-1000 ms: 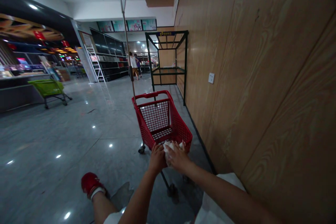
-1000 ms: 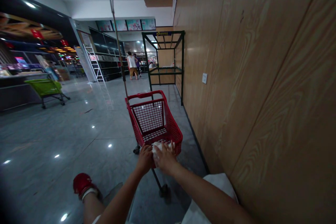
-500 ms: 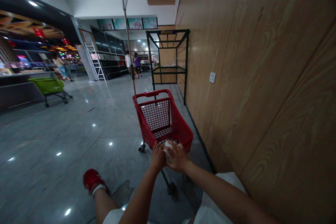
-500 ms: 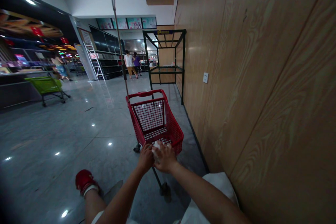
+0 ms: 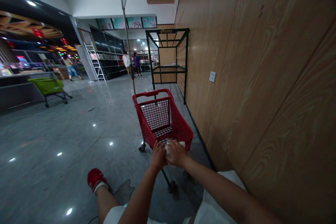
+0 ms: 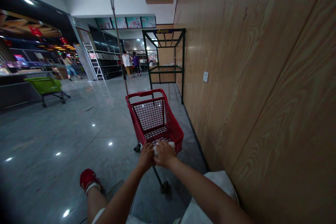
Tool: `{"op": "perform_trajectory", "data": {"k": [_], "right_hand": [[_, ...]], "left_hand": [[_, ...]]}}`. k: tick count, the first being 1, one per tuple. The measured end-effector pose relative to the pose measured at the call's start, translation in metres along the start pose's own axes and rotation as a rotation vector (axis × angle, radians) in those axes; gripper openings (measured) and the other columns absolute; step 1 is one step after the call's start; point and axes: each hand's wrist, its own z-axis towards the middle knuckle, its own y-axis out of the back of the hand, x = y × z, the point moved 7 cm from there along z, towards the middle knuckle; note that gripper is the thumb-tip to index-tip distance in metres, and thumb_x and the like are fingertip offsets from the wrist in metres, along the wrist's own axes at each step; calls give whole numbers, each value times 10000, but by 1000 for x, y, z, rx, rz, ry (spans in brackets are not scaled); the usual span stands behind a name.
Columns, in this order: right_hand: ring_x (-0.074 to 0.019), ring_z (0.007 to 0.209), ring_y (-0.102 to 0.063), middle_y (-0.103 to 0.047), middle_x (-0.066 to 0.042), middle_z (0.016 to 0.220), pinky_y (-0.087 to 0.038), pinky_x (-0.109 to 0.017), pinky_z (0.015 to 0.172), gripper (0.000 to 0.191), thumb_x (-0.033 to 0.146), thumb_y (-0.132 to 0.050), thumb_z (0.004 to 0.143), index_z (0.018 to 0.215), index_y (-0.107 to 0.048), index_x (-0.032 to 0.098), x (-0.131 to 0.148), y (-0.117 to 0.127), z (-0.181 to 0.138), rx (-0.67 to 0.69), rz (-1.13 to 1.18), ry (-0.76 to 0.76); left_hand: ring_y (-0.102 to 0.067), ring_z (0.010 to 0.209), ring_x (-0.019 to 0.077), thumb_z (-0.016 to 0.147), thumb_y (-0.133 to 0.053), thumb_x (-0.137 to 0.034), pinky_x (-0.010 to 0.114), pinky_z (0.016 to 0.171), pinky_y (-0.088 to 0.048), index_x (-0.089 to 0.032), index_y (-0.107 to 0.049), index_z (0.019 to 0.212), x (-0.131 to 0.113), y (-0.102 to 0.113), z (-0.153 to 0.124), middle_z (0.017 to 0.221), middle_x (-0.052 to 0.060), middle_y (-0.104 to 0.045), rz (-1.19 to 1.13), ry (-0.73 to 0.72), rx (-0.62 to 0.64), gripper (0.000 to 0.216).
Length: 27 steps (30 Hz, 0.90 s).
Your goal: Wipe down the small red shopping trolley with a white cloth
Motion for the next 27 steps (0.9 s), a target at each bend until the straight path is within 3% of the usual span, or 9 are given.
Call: {"op": "perform_trajectory", "data": {"k": [3,6,9,13,18,22,24,27], "right_hand": [[-252,1124,-526,-611,-121,1183,-355,-399,1040,334,339,-585,820,1099,-602,155,-6,0,5,45,-41,53],[-235,1062,-553,-642,-98,1069,-325,-409,1062,272,305,-586,822,1049,-624,160,-15,3,6,90,-90,130],[-223,1078,-548,-642,-88,1072,-280,-418,1092,249,293,-575,836,1048,-631,175,-33,10,2,122,-122,171],[-231,1139,-512,-614,-99,1171,-300,-416,1074,298,329,-559,866,1121,-607,183,-57,17,-8,107,-132,93],[-248,1081,-522,-579,-120,1231,-399,-396,938,339,334,-528,901,1197,-566,174,-32,-2,-10,11,-146,50],[-244,965,-541,-620,-116,1103,-420,-391,845,271,321,-527,903,1120,-593,174,-12,-15,-7,-101,-166,35],[-230,920,-544,-631,-100,1040,-421,-369,808,240,293,-517,906,1105,-602,190,-16,-12,-8,-99,-177,92],[-222,918,-543,-632,-90,1034,-420,-356,809,254,248,-514,900,1136,-599,205,-45,1,-14,-62,-197,139]], "left_hand": [[-514,1075,234,732,-617,-156,481,1129,-231,-212,-677,908,1,1,0,948,59,-643,17,6,6,194],[-523,1040,211,787,-602,-216,467,1132,-224,-222,-664,868,0,3,0,911,40,-639,18,-23,17,102],[-524,1031,201,788,-629,-266,461,1131,-236,-226,-642,842,0,4,-1,933,27,-634,16,-32,30,69],[-514,1058,216,750,-670,-259,465,1131,-244,-218,-630,818,-1,1,-1,954,37,-628,18,-8,23,89],[-525,1018,216,765,-619,-217,469,1138,-228,-211,-653,843,-7,1,0,918,40,-630,4,36,-6,86],[-522,1039,218,737,-607,-160,471,1140,-225,-214,-664,881,-5,0,0,924,41,-635,-7,19,4,164],[-521,1043,214,754,-602,-174,472,1135,-237,-226,-657,874,-3,1,-1,933,37,-635,-1,-12,16,142],[-516,1053,212,776,-608,-213,462,1126,-256,-232,-641,854,-3,3,-2,960,37,-631,18,-36,28,87]]}}
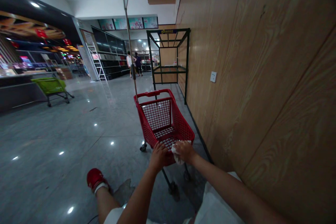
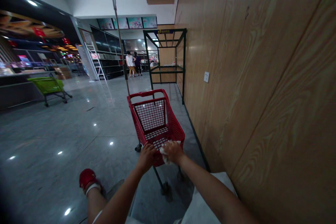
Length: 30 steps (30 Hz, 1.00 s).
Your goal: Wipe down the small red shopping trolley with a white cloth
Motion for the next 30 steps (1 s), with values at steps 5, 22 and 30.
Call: {"op": "perform_trajectory", "data": {"k": [5,22,30], "right_hand": [[-219,1012,-518,-609,-85,1132,-390,-371,930,301,224,-545,878,1176,-581,202,-40,8,-15,17,24,-49],[-207,961,-522,-622,-69,1060,-367,-338,868,306,252,-535,882,1179,-605,240,-52,12,-10,52,75,-89],[-247,994,-472,-593,-78,1066,-330,-397,940,309,405,-583,851,1088,-631,211,-42,6,-11,-87,60,-277]], "left_hand": [[-503,1089,223,767,-628,-224,435,1137,-241,-219,-638,877,-7,0,4,994,49,-630,25,53,43,111],[-501,1099,217,750,-676,-279,432,1145,-231,-224,-637,844,5,-4,6,999,40,-627,44,6,49,116],[-496,1108,238,752,-640,-229,466,1120,-262,-216,-645,864,-7,-1,12,991,52,-607,102,71,37,113]]}}
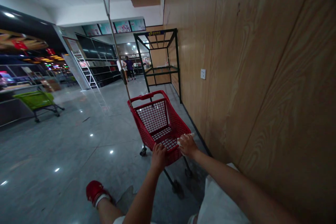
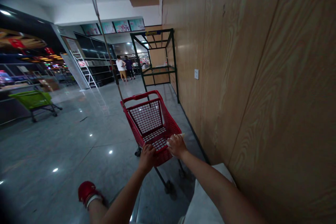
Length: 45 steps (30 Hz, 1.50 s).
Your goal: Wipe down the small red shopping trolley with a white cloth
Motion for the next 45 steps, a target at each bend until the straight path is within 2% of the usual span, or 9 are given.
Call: {"op": "perform_trajectory", "data": {"k": [8,13,17,20,26,30,35,40,45], "right_hand": [[-258,960,-498,-617,-106,1037,-344,-429,909,258,340,-573,851,1040,-636,176,70,-26,4,-39,73,41],[-210,934,-543,-629,-58,1026,-384,-354,855,260,327,-545,874,1108,-618,241,35,-5,8,155,26,218],[-204,1031,-532,-619,-68,1095,-367,-346,925,321,294,-564,868,1182,-595,234,-17,13,7,202,-19,150],[-221,1058,-517,-612,-84,1130,-355,-364,959,321,264,-568,867,1182,-602,214,-27,11,2,165,-36,101],[-237,1014,-513,-610,-83,1122,-356,-396,962,283,197,-559,862,1136,-621,229,-20,-4,-8,53,-40,42],[-232,1001,-511,-607,-78,1106,-366,-393,939,281,169,-537,869,1133,-610,232,-22,-5,-9,30,-63,29],[-243,1002,-518,-615,-86,1078,-373,-407,947,260,206,-572,848,1104,-614,227,-11,-4,-6,27,-87,-3],[-253,1021,-533,-615,-108,1106,-378,-432,954,233,200,-512,881,1088,-618,212,15,-8,0,31,-101,-88],[-242,983,-571,-648,-103,1075,-425,-406,913,273,118,-442,895,1081,-628,191,56,-13,6,107,-74,-66]], "left_hand": [[-513,1059,222,804,-542,-171,457,1106,-285,-213,-662,966,1,2,-1,976,53,-614,-13,-12,-37,206],[-509,1082,234,784,-607,-241,462,1109,-297,-235,-653,926,4,8,-3,1021,44,-616,-17,-77,17,150],[-506,1094,235,770,-629,-249,461,1126,-282,-228,-640,878,2,11,-4,1033,47,-612,-17,-59,33,111],[-496,1116,242,737,-662,-245,464,1136,-267,-227,-638,882,0,7,-5,1040,49,-607,-14,-28,21,147],[-487,1156,237,740,-653,-210,445,1146,-245,-213,-644,871,1,0,-8,1058,58,-613,-7,-11,27,131],[-469,1214,243,757,-655,-263,536,1166,-112,-242,-643,925,7,-5,-9,1140,47,-608,-10,-8,48,170],[-238,1408,322,696,-700,-467,598,1147,4,-272,-623,1094,24,-5,-4,1404,95,-466,64,-6,57,450],[-139,1440,344,638,-714,-407,588,1143,18,-222,-578,1214,36,8,1,1488,155,-361,160,84,111,621],[-253,1390,393,577,-710,-427,633,1115,7,-190,-509,1302,6,9,3,1450,209,-398,67,98,125,788]]}}
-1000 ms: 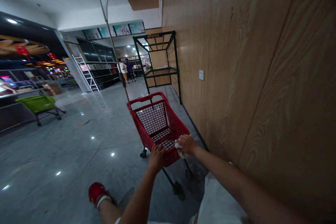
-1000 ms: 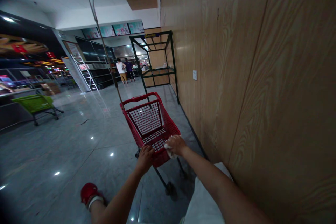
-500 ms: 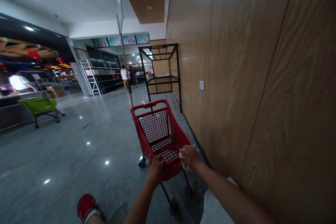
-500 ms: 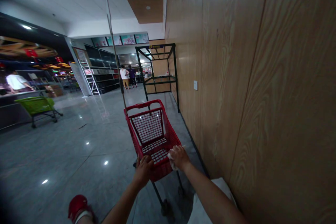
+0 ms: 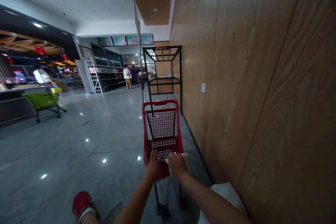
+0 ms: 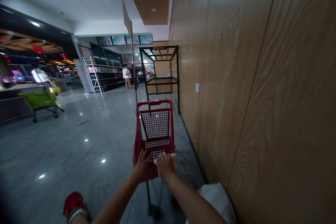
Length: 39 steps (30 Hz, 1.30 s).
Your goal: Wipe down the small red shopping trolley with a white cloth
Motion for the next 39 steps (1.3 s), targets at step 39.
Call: {"op": "perform_trajectory", "data": {"k": [39], "right_hand": [[-199,1072,-577,-595,-53,1192,-449,-331,923,549,87,-491,823,1339,-461,269,10,48,19,320,201,496]], "left_hand": [[-635,924,204,747,-584,-451,281,760,-427,-231,-637,1038,-13,13,-14,1044,37,-701,-283,55,247,368]]}}
